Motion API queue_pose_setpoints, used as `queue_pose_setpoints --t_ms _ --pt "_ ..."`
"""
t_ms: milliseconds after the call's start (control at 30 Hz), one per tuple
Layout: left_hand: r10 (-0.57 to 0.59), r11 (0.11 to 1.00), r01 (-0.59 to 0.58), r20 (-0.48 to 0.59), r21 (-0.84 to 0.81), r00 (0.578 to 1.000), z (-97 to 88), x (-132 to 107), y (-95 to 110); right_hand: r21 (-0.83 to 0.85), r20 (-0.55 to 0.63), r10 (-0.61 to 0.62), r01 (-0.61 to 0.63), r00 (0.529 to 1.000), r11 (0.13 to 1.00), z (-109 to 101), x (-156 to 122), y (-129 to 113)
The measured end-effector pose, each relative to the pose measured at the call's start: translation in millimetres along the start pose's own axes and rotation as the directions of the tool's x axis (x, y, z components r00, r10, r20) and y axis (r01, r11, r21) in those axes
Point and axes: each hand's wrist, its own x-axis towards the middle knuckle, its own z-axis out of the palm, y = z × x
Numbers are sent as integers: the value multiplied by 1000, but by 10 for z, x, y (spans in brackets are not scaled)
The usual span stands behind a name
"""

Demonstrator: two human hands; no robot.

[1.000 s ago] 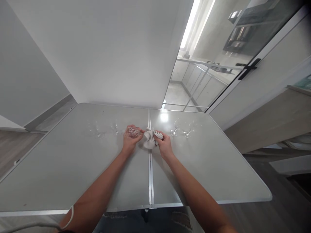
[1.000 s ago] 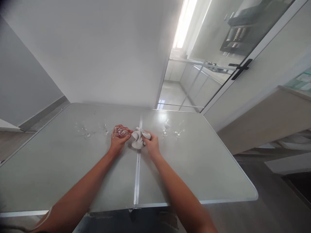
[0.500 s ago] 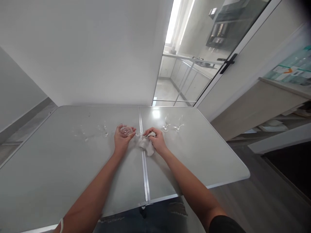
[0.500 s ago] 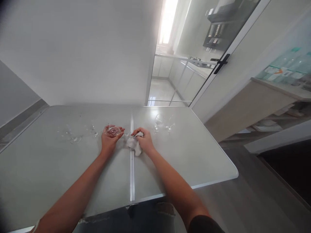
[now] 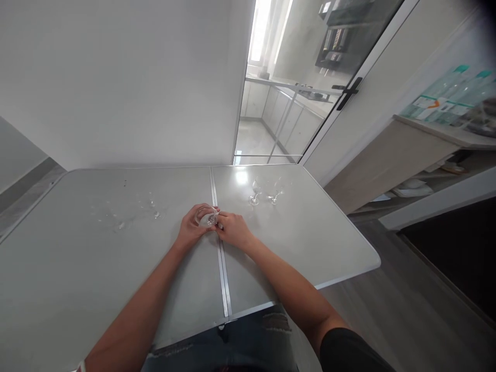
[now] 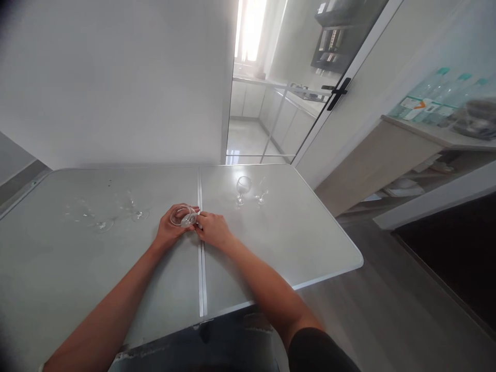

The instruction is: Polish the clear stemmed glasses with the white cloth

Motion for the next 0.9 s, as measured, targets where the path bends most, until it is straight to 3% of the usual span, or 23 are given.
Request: queue_pose_setpoints --t_ms 67,133,200,233,267,333,400,467,500,567,667,900 --pt "3 998 -4 -4 -57 1000 2 26 -22 27 -48 -15 17 999 1000 -48 -6 56" --pt "2 993 -6 -41 -119 999 -6 55 -46 94 -179 -3 20 984 995 -171 -33 121" --pt "-20 993 10 -82 -121 996 -14 72 -53 178 -389 68 2 919 984 -387 -91 213" --pt "-38 994 29 -91 -104 995 -16 73 -45 211 -504 133 -28 853 977 -527 -130 279" --pt "-54 995 46 -91 -85 994 -16 69 -29 233 -617 215 -85 757 969 -681 -173 364" --pt "-59 997 54 -83 -61 995 -8 53 19 232 -775 352 -283 525 931 -1000 -266 596" --pt "-52 998 49 -72 -39 996 5 36 73 202 -863 381 -465 332 862 -1270 -362 902" --pt "-58 998 59 -72 0 996 15 22 115 220 -897 401 -600 184 769 -1431 -457 1240" --pt "-70 997 71 -73 22 995 18 17 127 237 -887 433 -651 157 721 -1465 -503 1402" --pt "-88 994 92 -77 49 993 18 11 133 281 -826 546 -738 139 614 -1456 -581 1685" --pt "-91 994 96 -78 56 993 10 11 118 310 -699 698 -814 155 492 -1340 -640 1969" --pt "-94 994 99 -90 50 991 11 12 106 268 -582 761 -817 285 511 -1127 -556 2174"
